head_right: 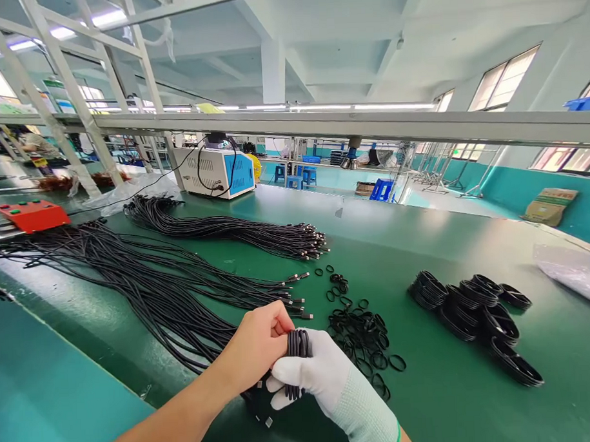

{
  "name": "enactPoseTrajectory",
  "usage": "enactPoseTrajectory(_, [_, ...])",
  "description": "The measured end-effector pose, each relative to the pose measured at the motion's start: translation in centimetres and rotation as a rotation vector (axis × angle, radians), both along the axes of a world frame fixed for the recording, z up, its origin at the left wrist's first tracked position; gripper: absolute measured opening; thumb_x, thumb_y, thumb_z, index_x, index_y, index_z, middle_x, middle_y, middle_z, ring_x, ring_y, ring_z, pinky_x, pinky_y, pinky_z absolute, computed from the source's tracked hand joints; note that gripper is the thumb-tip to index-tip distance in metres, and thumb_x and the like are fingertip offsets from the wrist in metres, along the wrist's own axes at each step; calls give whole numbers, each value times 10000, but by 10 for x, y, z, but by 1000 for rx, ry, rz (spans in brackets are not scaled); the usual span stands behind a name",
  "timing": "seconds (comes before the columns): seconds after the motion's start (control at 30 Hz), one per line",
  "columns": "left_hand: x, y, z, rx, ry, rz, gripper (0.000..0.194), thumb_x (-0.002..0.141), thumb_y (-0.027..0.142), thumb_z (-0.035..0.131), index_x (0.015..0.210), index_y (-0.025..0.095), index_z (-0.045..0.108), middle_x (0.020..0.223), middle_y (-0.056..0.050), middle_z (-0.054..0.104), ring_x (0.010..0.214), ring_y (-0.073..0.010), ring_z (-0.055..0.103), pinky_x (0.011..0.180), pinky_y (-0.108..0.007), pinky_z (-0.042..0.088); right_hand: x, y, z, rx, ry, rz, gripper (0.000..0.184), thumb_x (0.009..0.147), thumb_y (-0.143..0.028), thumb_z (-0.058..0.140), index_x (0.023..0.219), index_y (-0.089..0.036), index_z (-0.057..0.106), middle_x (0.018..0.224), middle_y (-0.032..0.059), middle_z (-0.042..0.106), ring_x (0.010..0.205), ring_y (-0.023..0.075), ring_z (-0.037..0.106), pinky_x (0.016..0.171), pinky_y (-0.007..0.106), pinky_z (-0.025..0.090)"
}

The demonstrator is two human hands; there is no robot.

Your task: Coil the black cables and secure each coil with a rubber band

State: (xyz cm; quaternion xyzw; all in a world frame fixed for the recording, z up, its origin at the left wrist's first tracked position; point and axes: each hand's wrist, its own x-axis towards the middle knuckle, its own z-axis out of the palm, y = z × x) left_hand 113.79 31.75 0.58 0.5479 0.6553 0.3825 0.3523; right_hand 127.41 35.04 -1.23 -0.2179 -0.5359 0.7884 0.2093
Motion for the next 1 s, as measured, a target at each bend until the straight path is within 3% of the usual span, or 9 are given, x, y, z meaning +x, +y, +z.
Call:
enactPoseTrajectory(0.1, [-2,0,3,22,108,-28,36,705,229,533,735,211,541,667,31,591,614,-129,518,518,-216,361,1,2,-6,-22,-8,-24,326,655,-311,708,845,-65,609,693,99,605,562,164,577,508,281,480])
enactPoseTrajectory(0.2, [-2,-9,5,58,190,-60,168,703,218,561,868,246,560,776,41,594,666,-131,501,571,-231,360,1,6,-15,-140,112,-46,298,718,-338,673,861,-87,599,696,59,563,593,138,545,535,266,462])
enactPoseTrajectory(0.27, [0,-18,3,109,241,-117,184,658,181,618,821,237,551,831,44,587,734,-139,492,634,-245,361,-2,8,-18,-185,207,-65,248,750,-331,652,817,-101,589,702,36,529,613,124,517,564,263,449])
enactPoseTrajectory(0.4, [8,-30,-8,245,379,-188,203,640,125,672,602,175,479,758,38,595,805,-162,464,739,-293,321,-6,9,-14,-122,318,-66,222,779,-243,622,636,-104,525,642,8,469,617,106,476,608,247,426])
enactPoseTrajectory(0.5, [4,-29,-8,245,335,-215,134,661,150,669,662,197,544,779,36,612,802,-164,477,736,-290,331,1,10,-13,-163,301,-39,182,804,-246,600,709,-98,552,664,14,484,656,119,508,642,254,446])
enactPoseTrajectory(0.67, [-11,-15,2,115,98,-117,139,776,208,506,897,241,565,722,49,587,651,-123,501,606,-228,375,15,11,-24,-315,185,28,293,803,-286,605,1023,-97,562,871,96,568,771,193,592,605,332,537])
enactPoseTrajectory(0.83, [-2,-4,-2,92,209,-106,135,708,143,506,800,235,544,660,59,578,615,-114,505,573,-212,358,7,6,-30,-214,165,73,263,751,-249,644,927,-60,594,811,93,564,656,151,591,481,243,544])
enactPoseTrajectory(1.0, [6,-4,-14,158,236,-28,113,708,115,464,665,207,514,626,48,552,590,-105,487,543,-202,346,4,5,-23,-188,123,87,268,692,-232,679,888,-68,599,738,51,529,615,124,561,458,215,533])
